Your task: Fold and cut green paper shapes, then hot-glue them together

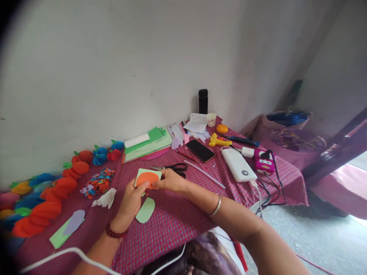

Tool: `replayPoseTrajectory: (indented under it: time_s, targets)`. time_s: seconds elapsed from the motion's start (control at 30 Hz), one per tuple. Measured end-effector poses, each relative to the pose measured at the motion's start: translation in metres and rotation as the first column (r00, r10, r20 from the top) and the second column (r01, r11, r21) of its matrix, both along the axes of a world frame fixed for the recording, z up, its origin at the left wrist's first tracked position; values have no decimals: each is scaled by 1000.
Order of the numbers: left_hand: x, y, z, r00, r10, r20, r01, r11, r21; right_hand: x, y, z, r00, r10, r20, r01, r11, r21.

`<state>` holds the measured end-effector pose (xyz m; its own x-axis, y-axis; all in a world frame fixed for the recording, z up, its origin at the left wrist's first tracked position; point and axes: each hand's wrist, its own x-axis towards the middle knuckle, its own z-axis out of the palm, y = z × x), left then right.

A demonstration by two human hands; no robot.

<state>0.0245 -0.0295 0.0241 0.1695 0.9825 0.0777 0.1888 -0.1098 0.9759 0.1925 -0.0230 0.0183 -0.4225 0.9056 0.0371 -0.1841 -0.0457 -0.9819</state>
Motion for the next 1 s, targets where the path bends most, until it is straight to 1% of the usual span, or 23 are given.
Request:
replayPoseTrajectory:
  time_s: [0.1,0.13,0.2,0.27,0.33,0.4,0.47,0.5,0.57,0.67,0.73,0.8,0.93,1.0]
  targets:
    - [-6,7,8,990,-132,53,137,987,-86,8,0,3,993,43,110,-49,997,54]
    - [-8,9,9,985,-163,61,169,978,-119,10,1,3,981,55,187,-74,993,92]
    - [-11,12,11,979,-189,82,201,963,-178,14,2,5,925,53,377,-136,971,197]
    - [-13,14,11,978,-164,132,190,958,-215,17,4,8,828,-29,561,-184,929,320]
    - [-15,16,11,971,-94,219,146,961,-234,24,9,12,743,-163,649,-165,895,414]
    - [-18,19,13,943,-5,333,94,963,-252,35,15,14,659,-308,686,-104,866,488]
    - [-21,22,16,889,85,451,47,961,-273,47,21,12,567,-414,712,-53,845,533]
    - [-23,23,16,854,125,504,28,958,-285,51,23,10,522,-441,730,-53,838,543]
    - [-26,25,17,783,186,593,7,952,-307,57,26,4,450,-457,767,-87,833,547]
    - [-28,26,16,700,224,678,24,942,-336,56,26,-3,368,-467,804,-125,832,541]
    - [-27,25,16,669,232,706,46,935,-351,52,25,-5,329,-470,819,-134,835,533]
    - [-25,24,18,655,241,716,57,929,-365,49,24,-6,303,-472,828,-128,841,526]
    - [-24,20,23,646,267,714,37,924,-380,49,25,-4,281,-485,828,-68,850,522]
    - [-27,18,26,650,279,707,5,929,-371,53,26,-2,281,-488,826,-30,856,516]
